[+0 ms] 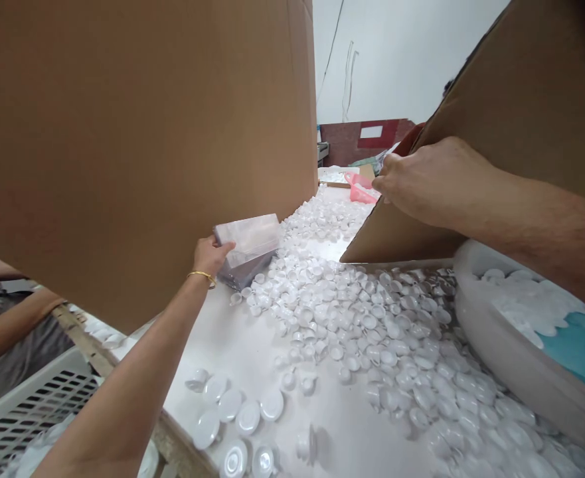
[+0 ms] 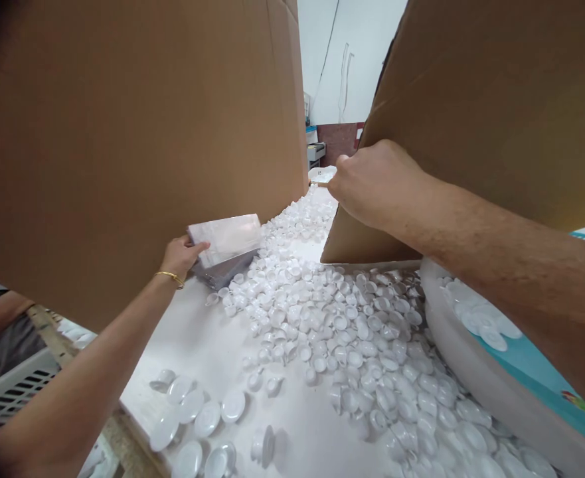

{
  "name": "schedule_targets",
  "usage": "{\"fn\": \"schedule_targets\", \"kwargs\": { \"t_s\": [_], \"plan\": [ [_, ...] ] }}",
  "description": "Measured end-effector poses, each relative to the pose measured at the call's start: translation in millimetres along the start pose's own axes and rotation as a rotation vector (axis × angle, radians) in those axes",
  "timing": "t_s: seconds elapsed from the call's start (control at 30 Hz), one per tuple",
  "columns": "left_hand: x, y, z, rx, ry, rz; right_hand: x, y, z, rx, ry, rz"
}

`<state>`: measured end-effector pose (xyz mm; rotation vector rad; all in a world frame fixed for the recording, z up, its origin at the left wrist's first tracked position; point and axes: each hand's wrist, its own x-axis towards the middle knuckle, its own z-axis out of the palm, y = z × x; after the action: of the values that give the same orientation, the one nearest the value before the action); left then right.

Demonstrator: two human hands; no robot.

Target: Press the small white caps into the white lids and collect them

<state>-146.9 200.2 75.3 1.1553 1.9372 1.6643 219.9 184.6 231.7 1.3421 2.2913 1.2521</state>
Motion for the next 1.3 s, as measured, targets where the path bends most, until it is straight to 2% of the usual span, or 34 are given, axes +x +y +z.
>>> {"fn": "schedule_targets", "kwargs": {
  "t_s": [0.2, 0.33, 0.47, 0.67, 0.77, 0.83, 0.9, 1.0, 1.17, 1.3],
  "plan": [
    [11, 23, 27, -0.124, 0.012, 0.108, -1, -1, -1, -0.025, 0.001, -0.009],
    [15, 44, 61, -0.348, -0.013, 0.107, -1, 1, -1, 0.015, 0.048, -0.027],
    [7, 54, 123, -0.667, -0.186, 0.076, -1, 3, -2, 0.03, 0.063, -0.041],
    [-20, 49, 238, -0.693, -0.399, 0.08, 0, 2, -6, 0.014, 0.051, -0.045],
    [-38, 35, 280, -0.687, -0.531, 0.066, 1, 3, -8, 0.01, 0.016, -0.036],
    [-47, 20, 298, -0.659, -0.635, 0.047, 2, 4, -7, 0.002, 0.01, -0.031],
    [-52, 6, 307, -0.608, -0.748, 0.02, 3, 6, -3, -0.015, 0.033, -0.017],
    [-53, -8, 310, -0.531, -0.884, -0.012, 7, 10, 6, -0.024, 0.095, -0.003],
    [-48, -4, 300, -0.469, -1.071, -0.042, 9, 14, 20, 0.009, 0.289, 0.037],
    [-51, -1, 294, -0.472, -1.127, -0.068, 5, 16, 22, 0.013, 0.365, 0.047]
  ]
}}
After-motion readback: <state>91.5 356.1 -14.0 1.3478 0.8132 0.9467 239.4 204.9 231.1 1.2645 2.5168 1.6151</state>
